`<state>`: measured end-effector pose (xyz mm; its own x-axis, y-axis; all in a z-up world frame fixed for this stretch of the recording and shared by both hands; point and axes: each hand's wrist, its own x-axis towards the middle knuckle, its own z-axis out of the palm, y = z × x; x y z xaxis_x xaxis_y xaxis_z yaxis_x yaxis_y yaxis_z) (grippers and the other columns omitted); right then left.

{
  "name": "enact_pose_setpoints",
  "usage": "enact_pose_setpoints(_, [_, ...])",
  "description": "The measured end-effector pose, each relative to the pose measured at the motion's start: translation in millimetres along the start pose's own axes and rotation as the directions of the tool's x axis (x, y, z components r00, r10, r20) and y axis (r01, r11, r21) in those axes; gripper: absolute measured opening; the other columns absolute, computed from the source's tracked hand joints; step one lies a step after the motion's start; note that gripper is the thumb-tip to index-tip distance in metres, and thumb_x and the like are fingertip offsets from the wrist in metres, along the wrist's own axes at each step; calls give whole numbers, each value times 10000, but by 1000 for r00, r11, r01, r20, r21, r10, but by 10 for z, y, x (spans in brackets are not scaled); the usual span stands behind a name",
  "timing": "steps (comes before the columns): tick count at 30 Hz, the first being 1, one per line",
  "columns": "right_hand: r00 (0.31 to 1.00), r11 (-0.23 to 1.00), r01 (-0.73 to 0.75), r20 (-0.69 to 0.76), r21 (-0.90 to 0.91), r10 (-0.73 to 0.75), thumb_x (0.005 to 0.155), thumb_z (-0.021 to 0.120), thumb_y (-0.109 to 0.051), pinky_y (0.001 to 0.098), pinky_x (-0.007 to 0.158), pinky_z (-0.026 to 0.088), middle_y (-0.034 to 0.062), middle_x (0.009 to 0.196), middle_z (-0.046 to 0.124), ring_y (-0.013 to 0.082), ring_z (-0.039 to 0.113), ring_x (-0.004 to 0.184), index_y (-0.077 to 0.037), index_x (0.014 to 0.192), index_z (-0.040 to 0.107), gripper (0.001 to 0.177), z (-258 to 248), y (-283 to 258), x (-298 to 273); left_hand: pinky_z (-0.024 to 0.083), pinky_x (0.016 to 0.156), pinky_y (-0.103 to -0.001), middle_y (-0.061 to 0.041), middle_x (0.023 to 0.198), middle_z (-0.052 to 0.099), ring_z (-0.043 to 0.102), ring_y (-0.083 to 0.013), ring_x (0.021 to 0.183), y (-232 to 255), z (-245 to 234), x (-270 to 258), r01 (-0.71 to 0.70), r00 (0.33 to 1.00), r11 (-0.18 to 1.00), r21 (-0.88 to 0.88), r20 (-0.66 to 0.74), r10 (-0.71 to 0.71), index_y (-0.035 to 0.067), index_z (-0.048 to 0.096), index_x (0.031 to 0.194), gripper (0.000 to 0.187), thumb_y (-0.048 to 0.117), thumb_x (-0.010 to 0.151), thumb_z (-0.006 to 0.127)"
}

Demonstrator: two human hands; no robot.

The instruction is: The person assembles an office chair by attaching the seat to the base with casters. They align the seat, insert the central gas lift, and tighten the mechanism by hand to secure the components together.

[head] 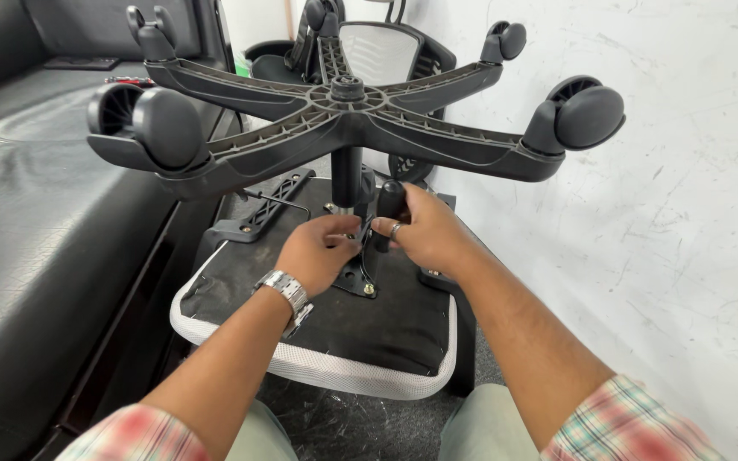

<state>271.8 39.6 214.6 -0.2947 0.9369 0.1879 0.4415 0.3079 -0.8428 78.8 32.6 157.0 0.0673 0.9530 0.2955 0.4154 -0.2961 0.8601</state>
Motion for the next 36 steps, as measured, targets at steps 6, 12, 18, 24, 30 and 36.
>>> enact_pose_setpoints(6, [997, 984, 21, -71, -176, -34, 881, 715, -135, 370, 741, 556, 108, 896, 719, 200, 723, 818, -133, 1322, 525, 480, -2, -65, 68, 558, 930, -363, -89, 1125, 779, 747, -241, 1061, 37, 158, 266, 57, 991, 962, 266, 104, -87, 148, 748, 1196, 409, 357, 845, 743])
enact_pose_setpoints(12, [990, 975, 78, -99, -208, -100, 848, 775, -155, 362, 760, 568, 92, 962, 746, 202, 742, 880, -107, 1310, 504, 538, 15, 15, 171, 547, 907, -389, -96, 1099, 774, 727, -269, 1034, 105, 184, 405, 13, 989, 942, 336, 132, -61, 127, 763, 1118, 429, 440, 826, 752])
enact_pose_setpoints(18, [986, 972, 80, -124, -220, -109, 806, 825, -175, 359, 745, 574, 108, 922, 758, 214, 754, 844, -73, 1244, 553, 526, 70, 70, 202, 562, 874, -360, -80, 1038, 795, 755, -236, 966, 17, 208, 414, 85, 983, 943, 322, 126, -132, 119, 768, 1113, 424, 410, 805, 784])
enact_pose_setpoints(24, [984, 972, 60, -148, -228, -95, 796, 831, -185, 345, 736, 581, 98, 926, 770, 192, 765, 849, -84, 1225, 564, 515, 88, 12, 236, 571, 888, -310, -78, 1024, 802, 772, -188, 965, -23, 196, 419, 72, 988, 978, 196, 123, -98, 73, 760, 1118, 369, 323, 845, 771])
enact_pose_setpoints(30, [987, 970, -28, -158, -240, -11, 783, 846, -232, 348, 743, 593, 89, 934, 781, 193, 774, 869, -104, 1185, 587, 495, 110, -67, 228, 566, 930, -292, -64, 1056, 802, 768, -161, 1001, -77, 175, 448, 91, 978, 988, 123, 177, -112, 65, 742, 1147, 354, 287, 872, 750])
enact_pose_setpoints(36, [985, 960, -32, -172, -280, -17, 737, 886, -277, 353, 774, 597, 99, 963, 774, 216, 774, 911, -99, 1167, 593, 550, 106, -108, 211, 564, 899, -299, -77, 1022, 803, 763, -166, 959, -148, 174, 479, 109, 961, 984, 139, 238, -140, 40, 739, 1105, 301, 263, 904, 725])
